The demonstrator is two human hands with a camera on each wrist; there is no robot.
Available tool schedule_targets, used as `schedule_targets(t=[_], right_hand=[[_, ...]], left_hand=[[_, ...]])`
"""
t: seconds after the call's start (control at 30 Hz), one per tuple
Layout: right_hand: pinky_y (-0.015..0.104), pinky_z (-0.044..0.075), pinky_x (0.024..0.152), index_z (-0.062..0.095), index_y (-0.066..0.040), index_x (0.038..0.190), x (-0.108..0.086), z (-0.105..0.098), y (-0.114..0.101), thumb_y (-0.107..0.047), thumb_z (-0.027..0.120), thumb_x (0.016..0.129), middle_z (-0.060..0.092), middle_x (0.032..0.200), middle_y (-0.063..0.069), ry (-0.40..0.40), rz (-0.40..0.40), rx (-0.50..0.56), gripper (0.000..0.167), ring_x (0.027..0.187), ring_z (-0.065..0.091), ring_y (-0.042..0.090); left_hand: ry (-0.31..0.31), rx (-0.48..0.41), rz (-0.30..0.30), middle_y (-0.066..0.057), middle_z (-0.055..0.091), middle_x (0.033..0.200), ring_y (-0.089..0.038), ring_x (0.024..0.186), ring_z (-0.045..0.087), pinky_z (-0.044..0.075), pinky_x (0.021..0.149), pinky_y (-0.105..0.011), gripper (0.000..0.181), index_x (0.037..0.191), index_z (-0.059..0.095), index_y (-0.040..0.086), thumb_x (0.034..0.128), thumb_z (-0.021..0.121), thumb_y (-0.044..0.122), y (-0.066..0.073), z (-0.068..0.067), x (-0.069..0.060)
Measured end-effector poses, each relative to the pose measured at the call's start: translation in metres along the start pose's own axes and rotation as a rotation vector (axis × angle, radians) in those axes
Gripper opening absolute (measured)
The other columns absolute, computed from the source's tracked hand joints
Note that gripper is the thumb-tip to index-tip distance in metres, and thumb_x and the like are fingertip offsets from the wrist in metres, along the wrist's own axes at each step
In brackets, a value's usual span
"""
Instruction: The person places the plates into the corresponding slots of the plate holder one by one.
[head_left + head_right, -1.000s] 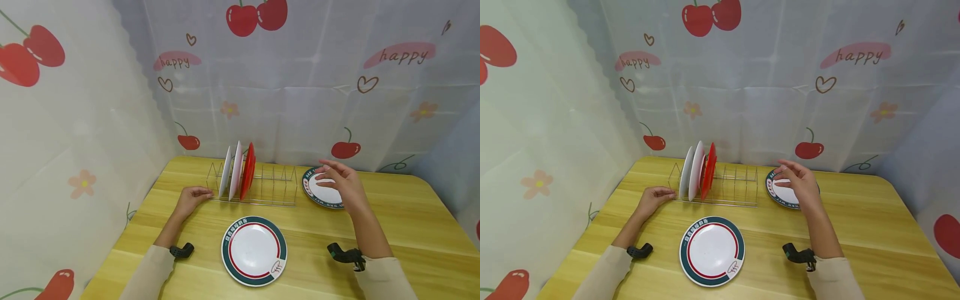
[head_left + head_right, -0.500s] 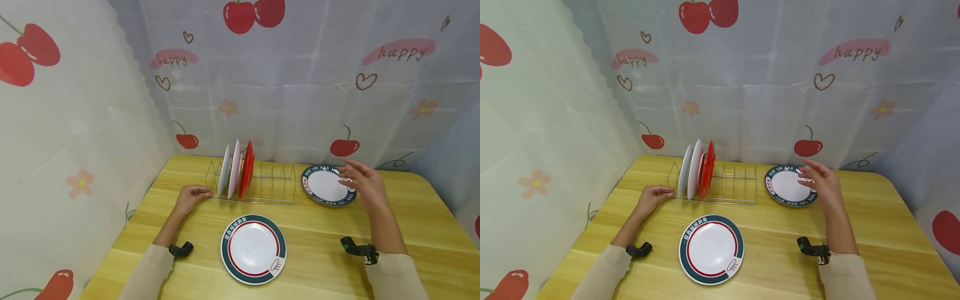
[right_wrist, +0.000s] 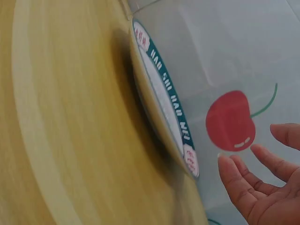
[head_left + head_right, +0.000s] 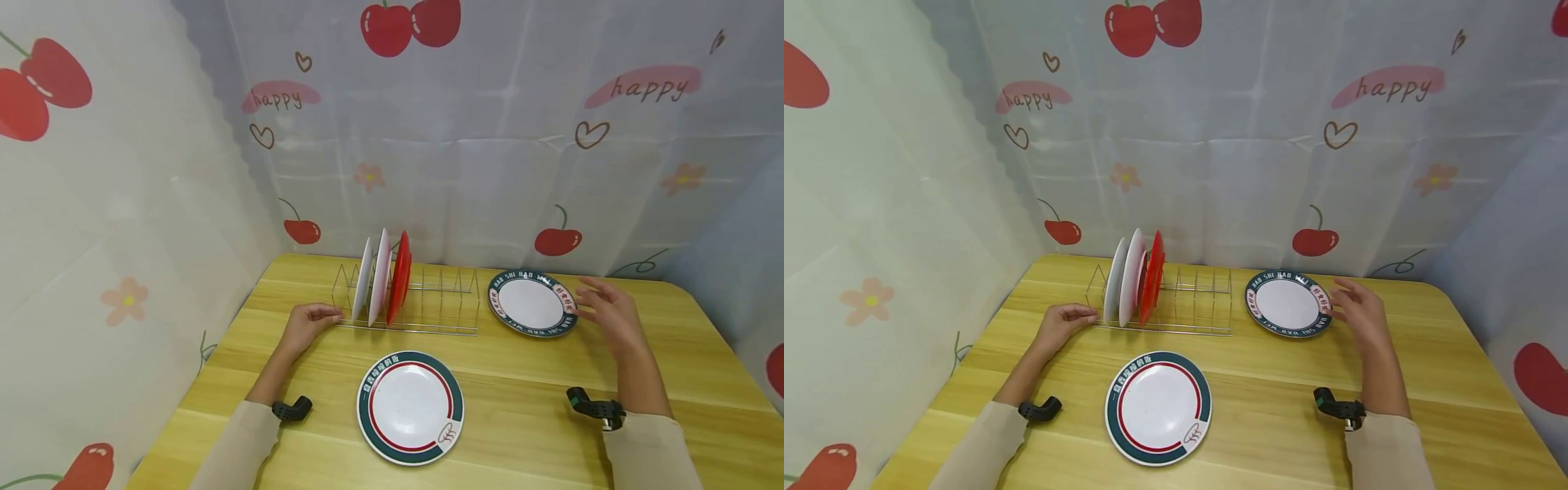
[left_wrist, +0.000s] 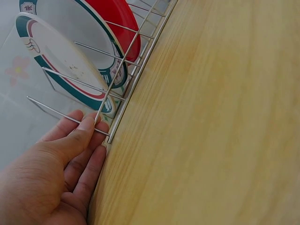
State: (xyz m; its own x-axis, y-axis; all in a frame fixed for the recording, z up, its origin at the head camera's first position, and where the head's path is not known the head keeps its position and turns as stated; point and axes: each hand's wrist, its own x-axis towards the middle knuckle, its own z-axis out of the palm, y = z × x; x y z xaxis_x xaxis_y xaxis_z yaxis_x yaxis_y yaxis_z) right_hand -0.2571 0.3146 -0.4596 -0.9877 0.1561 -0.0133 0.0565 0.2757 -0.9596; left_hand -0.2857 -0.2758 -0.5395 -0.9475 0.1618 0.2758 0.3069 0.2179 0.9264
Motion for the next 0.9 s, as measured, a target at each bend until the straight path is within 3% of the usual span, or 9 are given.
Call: schedule_targets(t=[0.1, 0.37, 0.57, 0.7, 0.9], right_hand=[[0.018, 0.058, 0.079, 0.034, 0.004, 0.155, 0.001, -0.003, 0.007, -0.029, 0.049, 0.108, 0.056, 0.114, -0.004, 0.011, 0.017, -0.007, 0.059, 0.096, 0.058, 0.004], [0.022, 0.059, 0.078, 0.031, 0.002, 0.157, 0.005, -0.006, 0.016, -0.033, 0.047, 0.108, 0.048, 0.135, 0.022, 0.052, 0.132, -0.042, 0.062, 0.092, 0.059, 0.007], [0.026, 0.061, 0.077, 0.024, 0.004, 0.158, 0.008, -0.007, 0.022, -0.03, 0.047, 0.109, 0.043, 0.142, 0.034, -0.016, 0.165, -0.013, 0.065, 0.083, 0.063, -0.001], [0.027, 0.061, 0.079, 0.021, 0.0, 0.16, 0.008, -0.006, 0.024, -0.03, 0.046, 0.109, 0.036, 0.15, 0.033, -0.057, 0.207, 0.039, 0.064, 0.083, 0.064, -0.002], [0.026, 0.061, 0.08, 0.021, -0.002, 0.16, 0.008, -0.003, 0.027, -0.025, 0.05, 0.108, 0.04, 0.144, 0.03, -0.095, 0.215, 0.034, 0.064, 0.083, 0.065, 0.003]], left_hand=[[0.001, 0.003, 0.001, -0.012, 0.077, 0.099, -0.015, 0.09, 0.074, 0.06, 0.078, -0.024, 0.014, 0.1, 0.078, -0.002, 0.088, 0.079, 0.005, -0.001, 0.0, 0.0], [-0.001, 0.004, -0.002, -0.015, 0.077, 0.101, -0.018, 0.091, 0.075, 0.06, 0.078, -0.024, 0.014, 0.101, 0.078, -0.003, 0.0884, 0.078, 0.004, 0.0, 0.0, 0.0], [0.002, -0.005, -0.004, -0.017, 0.076, 0.101, -0.02, 0.092, 0.075, 0.06, 0.078, -0.025, 0.014, 0.101, 0.078, -0.003, 0.088, 0.079, 0.004, -0.002, -0.001, 0.0], [-0.003, -0.002, 0.005, -0.015, 0.077, 0.101, -0.018, 0.091, 0.075, 0.06, 0.078, -0.025, 0.014, 0.101, 0.078, -0.003, 0.0883, 0.078, 0.004, -0.002, 0.0, 0.0], [-0.004, -0.011, -0.008, -0.013, 0.077, 0.1, -0.015, 0.091, 0.074, 0.06, 0.079, -0.025, 0.013, 0.099, 0.078, -0.001, 0.088, 0.079, 0.005, -0.001, -0.001, 0.0]])
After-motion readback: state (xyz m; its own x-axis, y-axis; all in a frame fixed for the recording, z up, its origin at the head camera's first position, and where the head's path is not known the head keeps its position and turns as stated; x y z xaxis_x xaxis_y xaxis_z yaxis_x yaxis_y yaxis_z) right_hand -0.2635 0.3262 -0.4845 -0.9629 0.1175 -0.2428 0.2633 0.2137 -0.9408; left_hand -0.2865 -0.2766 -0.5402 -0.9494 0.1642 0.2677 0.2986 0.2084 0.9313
